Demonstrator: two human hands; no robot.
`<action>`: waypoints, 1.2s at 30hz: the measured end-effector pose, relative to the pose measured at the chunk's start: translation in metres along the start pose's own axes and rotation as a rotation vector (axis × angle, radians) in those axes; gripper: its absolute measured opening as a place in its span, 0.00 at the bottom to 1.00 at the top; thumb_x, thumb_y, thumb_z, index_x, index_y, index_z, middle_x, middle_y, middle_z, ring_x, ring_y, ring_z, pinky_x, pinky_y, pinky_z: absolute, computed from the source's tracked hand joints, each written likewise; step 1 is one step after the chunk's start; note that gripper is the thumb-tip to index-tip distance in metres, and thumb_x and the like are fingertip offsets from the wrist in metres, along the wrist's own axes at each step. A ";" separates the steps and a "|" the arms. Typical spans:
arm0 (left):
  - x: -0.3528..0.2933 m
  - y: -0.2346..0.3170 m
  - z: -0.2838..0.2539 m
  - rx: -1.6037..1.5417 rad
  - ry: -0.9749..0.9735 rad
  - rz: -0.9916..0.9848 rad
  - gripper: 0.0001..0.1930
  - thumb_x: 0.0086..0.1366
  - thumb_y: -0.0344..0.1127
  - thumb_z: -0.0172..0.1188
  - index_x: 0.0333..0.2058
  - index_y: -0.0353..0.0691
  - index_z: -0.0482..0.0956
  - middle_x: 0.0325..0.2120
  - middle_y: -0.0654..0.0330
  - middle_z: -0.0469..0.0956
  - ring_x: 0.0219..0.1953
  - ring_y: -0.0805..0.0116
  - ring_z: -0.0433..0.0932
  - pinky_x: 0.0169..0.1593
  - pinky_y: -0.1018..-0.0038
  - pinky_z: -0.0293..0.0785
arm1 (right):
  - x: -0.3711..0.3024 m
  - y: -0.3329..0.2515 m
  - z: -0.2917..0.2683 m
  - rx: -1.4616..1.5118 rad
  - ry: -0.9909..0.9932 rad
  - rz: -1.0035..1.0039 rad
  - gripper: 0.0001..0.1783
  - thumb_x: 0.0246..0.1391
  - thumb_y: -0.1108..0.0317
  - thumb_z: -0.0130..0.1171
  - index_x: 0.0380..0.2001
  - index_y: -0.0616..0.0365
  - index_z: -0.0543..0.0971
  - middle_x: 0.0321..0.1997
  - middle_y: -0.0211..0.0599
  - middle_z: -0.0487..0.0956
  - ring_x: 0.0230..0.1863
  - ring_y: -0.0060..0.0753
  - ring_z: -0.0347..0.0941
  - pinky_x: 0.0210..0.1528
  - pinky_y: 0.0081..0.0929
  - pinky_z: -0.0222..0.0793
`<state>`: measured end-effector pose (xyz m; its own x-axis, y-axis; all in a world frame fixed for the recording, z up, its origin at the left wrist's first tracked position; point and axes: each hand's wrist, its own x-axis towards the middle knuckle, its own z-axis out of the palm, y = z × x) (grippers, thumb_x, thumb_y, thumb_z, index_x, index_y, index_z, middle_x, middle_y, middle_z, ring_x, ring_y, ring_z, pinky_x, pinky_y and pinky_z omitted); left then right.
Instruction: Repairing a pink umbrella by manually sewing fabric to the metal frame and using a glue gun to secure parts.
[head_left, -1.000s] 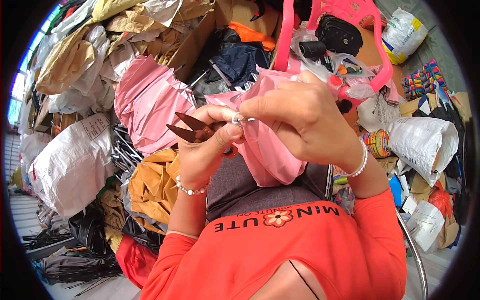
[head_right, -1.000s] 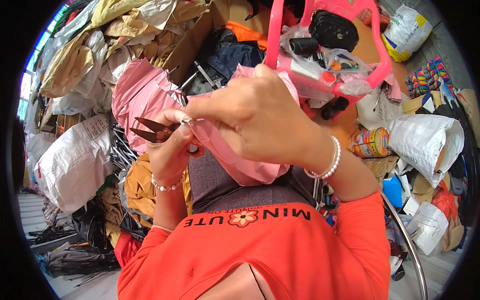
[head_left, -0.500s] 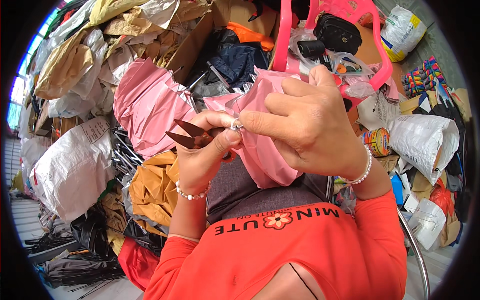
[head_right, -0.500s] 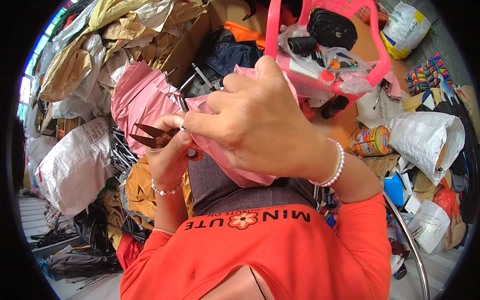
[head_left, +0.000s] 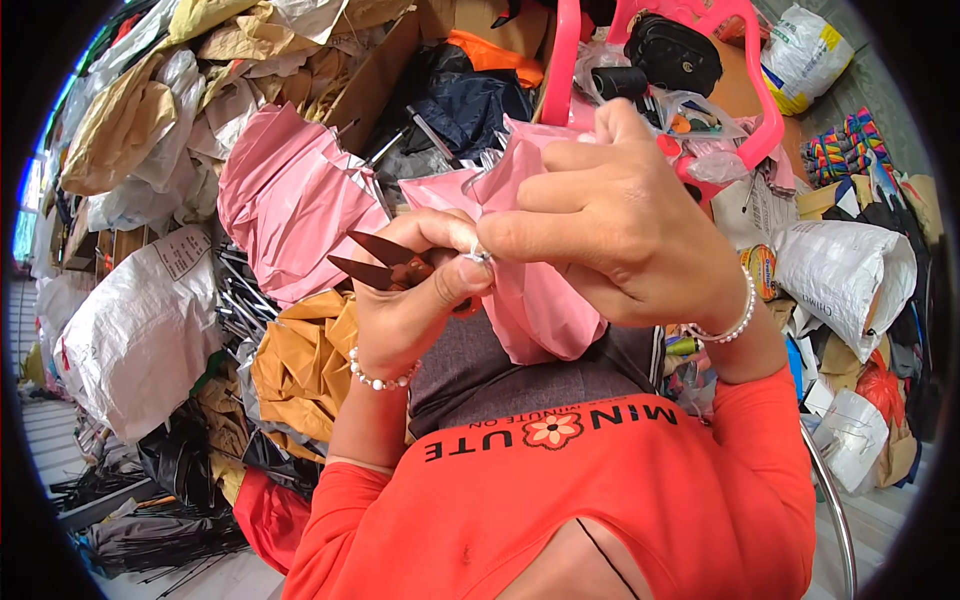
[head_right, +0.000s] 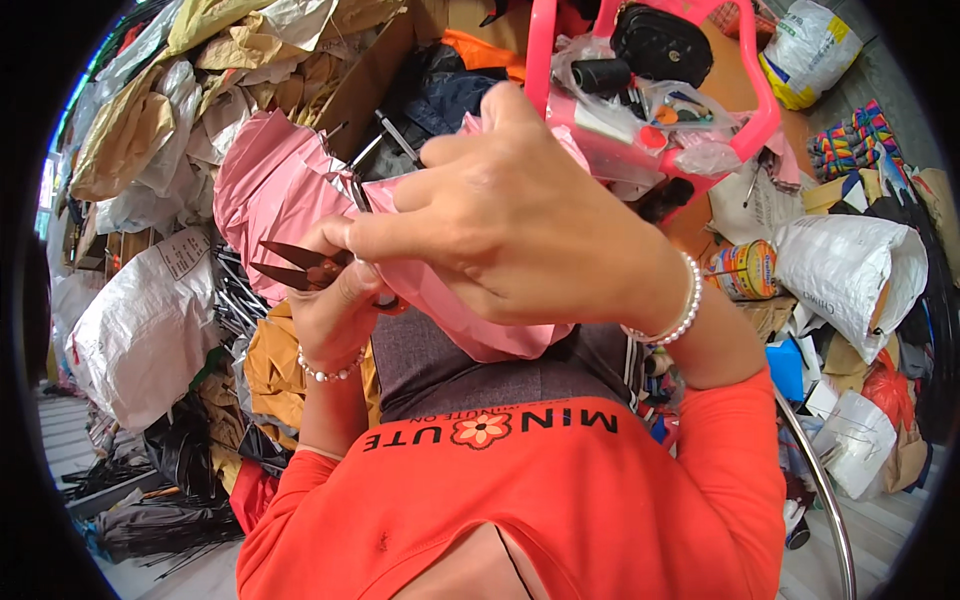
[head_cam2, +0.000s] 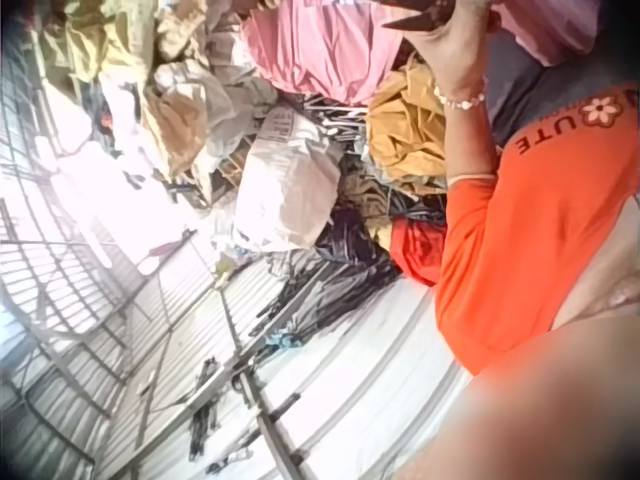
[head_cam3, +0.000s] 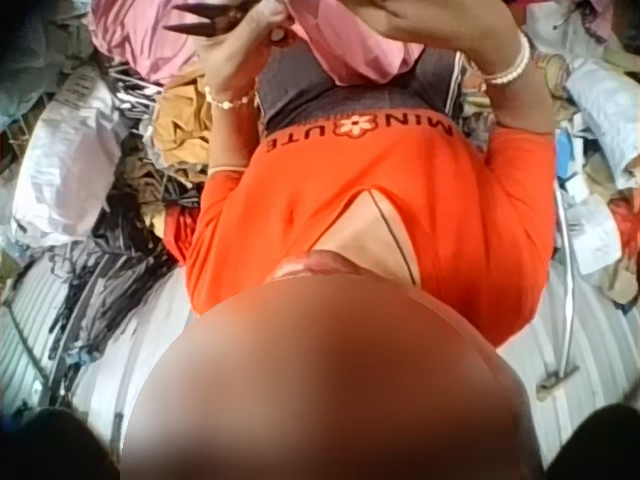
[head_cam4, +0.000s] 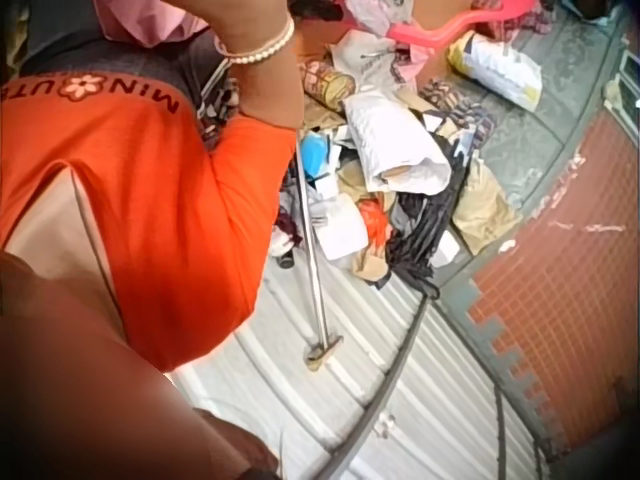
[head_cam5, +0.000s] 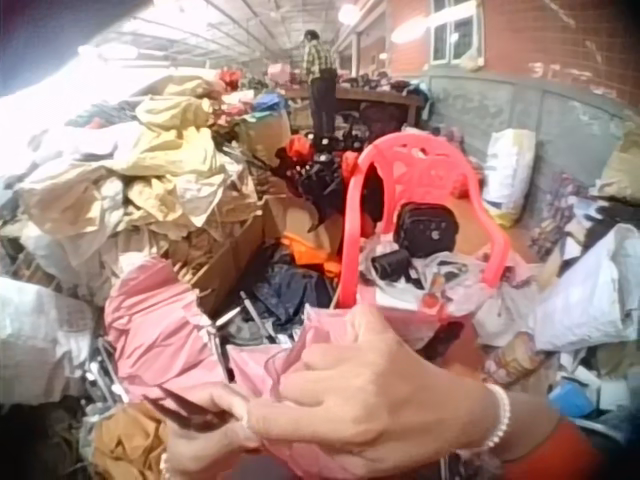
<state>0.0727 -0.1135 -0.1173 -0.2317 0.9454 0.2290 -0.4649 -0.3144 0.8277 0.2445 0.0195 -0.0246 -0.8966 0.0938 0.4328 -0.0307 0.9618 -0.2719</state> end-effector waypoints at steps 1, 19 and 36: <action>-0.001 -0.001 -0.001 0.024 0.004 -0.002 0.08 0.65 0.26 0.67 0.40 0.32 0.78 0.32 0.60 0.81 0.27 0.78 0.77 0.28 0.82 0.71 | 0.000 -0.001 0.000 0.005 -0.004 0.002 0.19 0.40 0.74 0.64 0.40 0.48 0.83 0.25 0.25 0.72 0.29 0.35 0.67 0.38 0.36 0.48; 0.002 0.013 0.001 0.106 -0.025 -0.001 0.08 0.65 0.27 0.68 0.41 0.31 0.81 0.31 0.62 0.82 0.29 0.81 0.78 0.26 0.85 0.69 | 0.008 -0.007 -0.015 0.119 -0.105 0.056 0.13 0.53 0.78 0.61 0.43 0.54 0.80 0.35 0.29 0.81 0.35 0.33 0.73 0.39 0.33 0.54; 0.005 0.024 0.011 0.099 0.039 0.002 0.09 0.65 0.29 0.69 0.42 0.33 0.81 0.31 0.64 0.84 0.29 0.84 0.78 0.28 0.88 0.69 | 0.021 -0.013 -0.021 0.322 -0.143 0.130 0.22 0.57 0.79 0.58 0.55 0.57 0.73 0.43 0.40 0.81 0.43 0.47 0.78 0.45 0.38 0.72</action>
<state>0.0704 -0.1156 -0.0910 -0.2665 0.9401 0.2126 -0.3778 -0.3048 0.8743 0.2351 0.0145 0.0066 -0.9540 0.1509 0.2590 -0.0298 0.8121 -0.5828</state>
